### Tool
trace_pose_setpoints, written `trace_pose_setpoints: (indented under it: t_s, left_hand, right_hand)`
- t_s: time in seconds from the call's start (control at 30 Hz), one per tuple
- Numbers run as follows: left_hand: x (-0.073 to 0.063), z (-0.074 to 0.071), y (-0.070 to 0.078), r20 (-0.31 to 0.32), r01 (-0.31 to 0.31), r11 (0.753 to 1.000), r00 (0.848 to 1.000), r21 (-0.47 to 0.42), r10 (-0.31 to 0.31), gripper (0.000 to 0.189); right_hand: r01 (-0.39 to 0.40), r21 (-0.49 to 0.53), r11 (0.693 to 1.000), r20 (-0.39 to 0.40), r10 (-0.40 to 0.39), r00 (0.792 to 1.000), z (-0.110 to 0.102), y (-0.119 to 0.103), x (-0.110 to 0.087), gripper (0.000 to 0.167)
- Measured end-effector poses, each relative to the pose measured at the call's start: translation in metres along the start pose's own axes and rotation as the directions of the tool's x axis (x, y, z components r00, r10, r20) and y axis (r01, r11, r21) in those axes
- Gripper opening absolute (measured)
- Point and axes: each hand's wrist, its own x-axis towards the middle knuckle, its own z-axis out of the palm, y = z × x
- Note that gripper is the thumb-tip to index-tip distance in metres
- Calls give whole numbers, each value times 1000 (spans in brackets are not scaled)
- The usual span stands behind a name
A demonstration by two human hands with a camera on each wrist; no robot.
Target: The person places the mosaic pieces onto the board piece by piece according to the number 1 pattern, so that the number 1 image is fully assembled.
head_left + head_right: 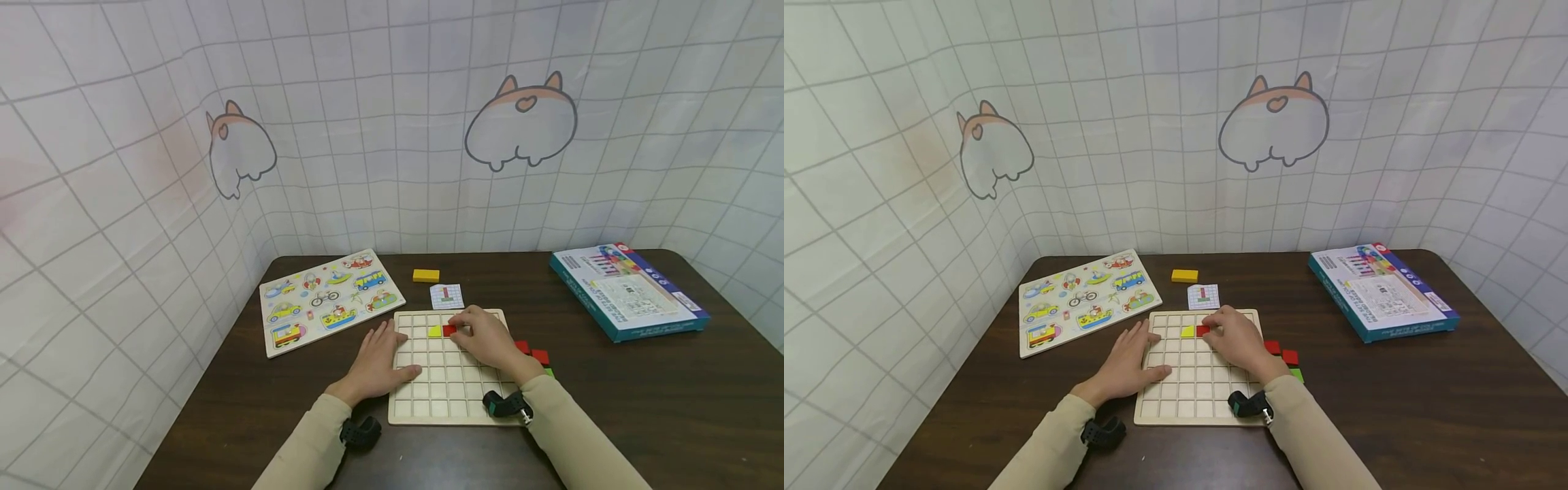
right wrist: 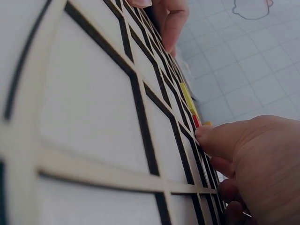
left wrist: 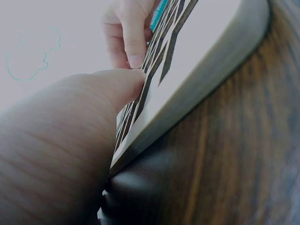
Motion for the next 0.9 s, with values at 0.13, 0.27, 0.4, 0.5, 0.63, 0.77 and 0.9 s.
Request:
trace_pose_setpoints:
  t_s: [0.13,0.27,0.4,0.5,0.63,0.77,0.9]
  left_hand:
    - [-1,0,0,1,-1,1000,1000,-3,1,71]
    - [-2,-1,1,0,-2,1000,1000,-5,2,71]
    - [-1,-1,1,-3,-8,1000,1000,-1,8,70]
    - [-2,-1,2,-6,-10,1000,1000,-5,10,70]
    - [-2,-1,3,-6,-10,1000,1000,-13,10,70]
    - [-2,0,2,-8,-15,1000,1000,-15,15,69]
    - [-2,0,1,-15,-19,1000,1000,-16,19,69]
  right_hand:
    - [1,-2,1000,3,-1,1000,0,-1,0,28]
    - [-3,-4,1000,0,3,1000,0,-1,0,30]
    - [4,19,1000,-1,-4,1000,-3,-2,-1,30]
    - [21,43,999,-12,-21,1000,-7,-2,-3,28]
    - [32,48,998,-34,-30,999,-13,-1,-7,26]
    - [28,37,999,-42,-26,999,-20,3,-13,25]
    - [19,29,999,-47,-18,999,-31,8,-18,26]
